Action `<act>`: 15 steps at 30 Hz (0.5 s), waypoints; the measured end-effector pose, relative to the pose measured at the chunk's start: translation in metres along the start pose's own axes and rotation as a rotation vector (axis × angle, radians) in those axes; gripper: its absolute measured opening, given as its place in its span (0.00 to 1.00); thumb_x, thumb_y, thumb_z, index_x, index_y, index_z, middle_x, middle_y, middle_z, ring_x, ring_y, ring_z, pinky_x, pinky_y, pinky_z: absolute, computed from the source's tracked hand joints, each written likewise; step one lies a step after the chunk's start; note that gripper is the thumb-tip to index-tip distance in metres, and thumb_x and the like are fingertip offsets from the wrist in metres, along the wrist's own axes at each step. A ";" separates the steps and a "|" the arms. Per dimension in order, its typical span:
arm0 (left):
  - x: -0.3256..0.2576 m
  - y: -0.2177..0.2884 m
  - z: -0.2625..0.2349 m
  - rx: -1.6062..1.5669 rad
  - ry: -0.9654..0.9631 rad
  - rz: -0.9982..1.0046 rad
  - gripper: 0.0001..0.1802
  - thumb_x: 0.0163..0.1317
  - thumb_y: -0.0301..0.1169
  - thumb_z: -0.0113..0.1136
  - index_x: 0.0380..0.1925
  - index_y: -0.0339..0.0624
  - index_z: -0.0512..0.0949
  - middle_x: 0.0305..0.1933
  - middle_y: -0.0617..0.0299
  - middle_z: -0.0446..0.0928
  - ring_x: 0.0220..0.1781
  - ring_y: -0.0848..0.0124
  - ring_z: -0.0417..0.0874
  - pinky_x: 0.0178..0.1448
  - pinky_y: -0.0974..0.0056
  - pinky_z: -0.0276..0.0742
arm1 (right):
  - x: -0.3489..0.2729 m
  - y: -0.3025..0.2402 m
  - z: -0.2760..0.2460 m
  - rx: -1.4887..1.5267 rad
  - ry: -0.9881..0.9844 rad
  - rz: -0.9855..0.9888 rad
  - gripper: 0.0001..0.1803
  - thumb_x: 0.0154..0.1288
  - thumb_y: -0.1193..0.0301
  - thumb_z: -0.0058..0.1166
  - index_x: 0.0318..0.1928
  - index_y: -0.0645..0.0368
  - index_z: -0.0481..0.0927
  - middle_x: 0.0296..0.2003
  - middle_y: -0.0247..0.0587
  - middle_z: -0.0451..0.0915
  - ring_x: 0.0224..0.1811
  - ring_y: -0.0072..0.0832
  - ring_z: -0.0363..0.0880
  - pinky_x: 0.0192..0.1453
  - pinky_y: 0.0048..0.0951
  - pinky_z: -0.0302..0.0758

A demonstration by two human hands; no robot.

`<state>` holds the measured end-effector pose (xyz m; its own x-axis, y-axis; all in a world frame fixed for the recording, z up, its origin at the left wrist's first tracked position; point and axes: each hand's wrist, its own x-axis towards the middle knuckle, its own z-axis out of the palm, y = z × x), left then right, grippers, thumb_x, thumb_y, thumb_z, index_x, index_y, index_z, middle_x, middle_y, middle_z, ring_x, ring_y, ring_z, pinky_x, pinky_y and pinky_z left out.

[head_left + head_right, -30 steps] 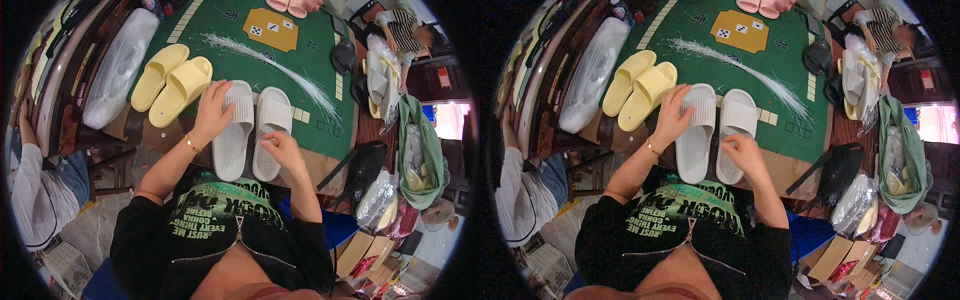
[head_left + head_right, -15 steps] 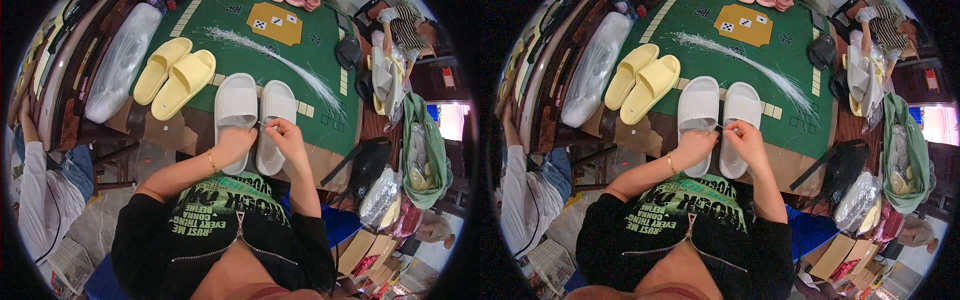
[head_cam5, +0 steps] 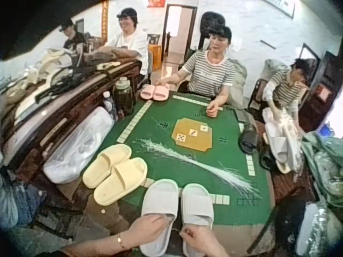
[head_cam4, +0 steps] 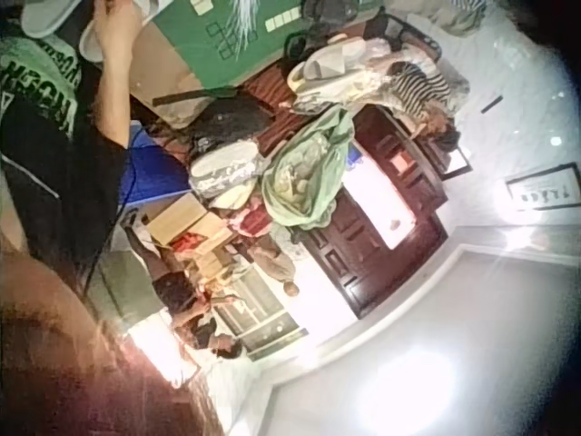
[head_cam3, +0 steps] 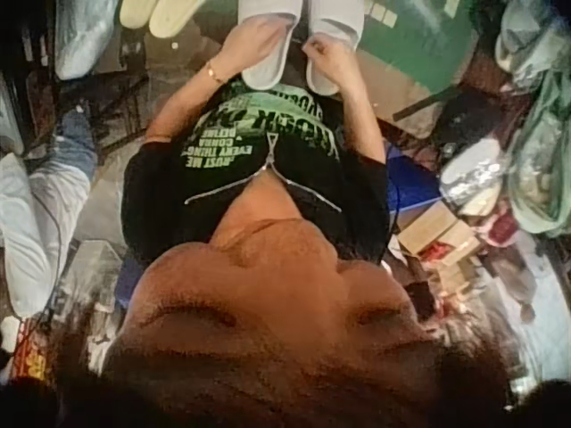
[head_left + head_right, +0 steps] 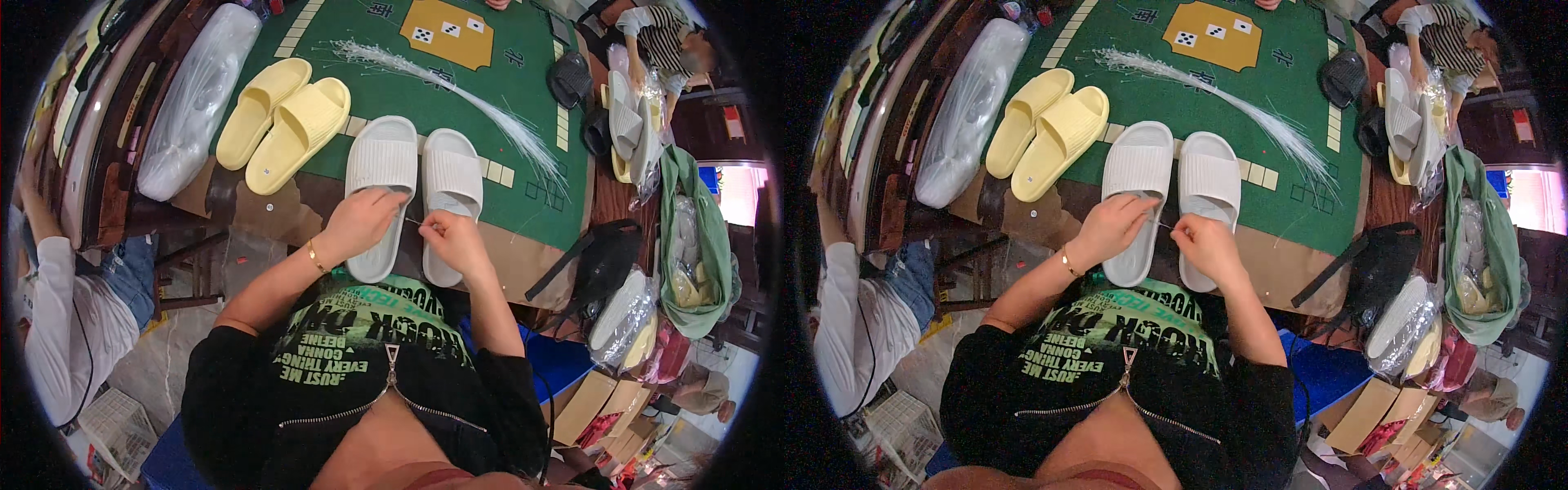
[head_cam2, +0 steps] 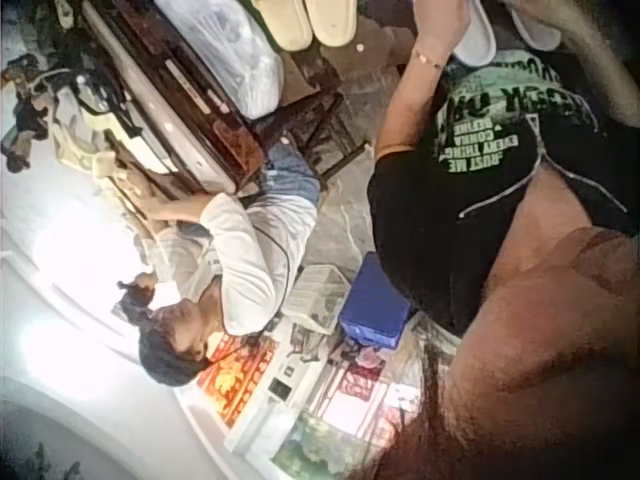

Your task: The person pairs slippers and fastens each pair together by threading plastic tag fasteners through them by hand.

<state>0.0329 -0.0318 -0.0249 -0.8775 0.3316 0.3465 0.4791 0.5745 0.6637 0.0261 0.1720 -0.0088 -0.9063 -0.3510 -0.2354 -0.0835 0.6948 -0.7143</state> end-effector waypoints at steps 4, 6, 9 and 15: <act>-0.009 0.005 0.016 -0.045 0.112 -0.154 0.18 0.51 0.25 0.57 0.45 0.38 0.70 0.40 0.53 0.73 0.41 0.56 0.75 0.43 0.58 0.72 | 0.007 -0.014 0.013 0.004 0.170 -0.010 0.07 0.54 0.67 0.55 0.26 0.58 0.77 0.23 0.46 0.78 0.26 0.43 0.78 0.29 0.40 0.73; -0.010 0.003 0.022 -0.020 0.073 -0.140 0.21 0.51 0.27 0.58 0.46 0.36 0.69 0.42 0.50 0.72 0.45 0.54 0.73 0.49 0.58 0.70 | 0.007 -0.018 0.011 -0.021 0.205 -0.033 0.08 0.54 0.66 0.54 0.26 0.58 0.77 0.21 0.46 0.78 0.25 0.44 0.78 0.29 0.41 0.73; -0.007 0.006 0.029 -0.045 0.034 -0.179 0.24 0.50 0.30 0.59 0.48 0.33 0.67 0.47 0.47 0.71 0.50 0.51 0.70 0.54 0.56 0.66 | 0.005 -0.018 0.010 -0.120 0.255 0.076 0.10 0.54 0.65 0.55 0.25 0.58 0.78 0.20 0.46 0.78 0.24 0.44 0.78 0.28 0.40 0.73; 0.002 0.004 0.033 -0.155 0.001 -0.228 0.26 0.50 0.29 0.58 0.50 0.34 0.66 0.46 0.46 0.71 0.48 0.51 0.71 0.51 0.56 0.68 | -0.010 -0.013 0.018 0.111 0.038 -0.021 0.10 0.53 0.66 0.54 0.25 0.61 0.77 0.22 0.49 0.78 0.25 0.44 0.77 0.28 0.38 0.72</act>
<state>0.0343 -0.0044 -0.0433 -0.9625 0.2055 0.1772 0.2601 0.5129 0.8181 0.0432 0.1548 -0.0088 -0.9201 -0.3392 -0.1960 -0.0580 0.6127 -0.7881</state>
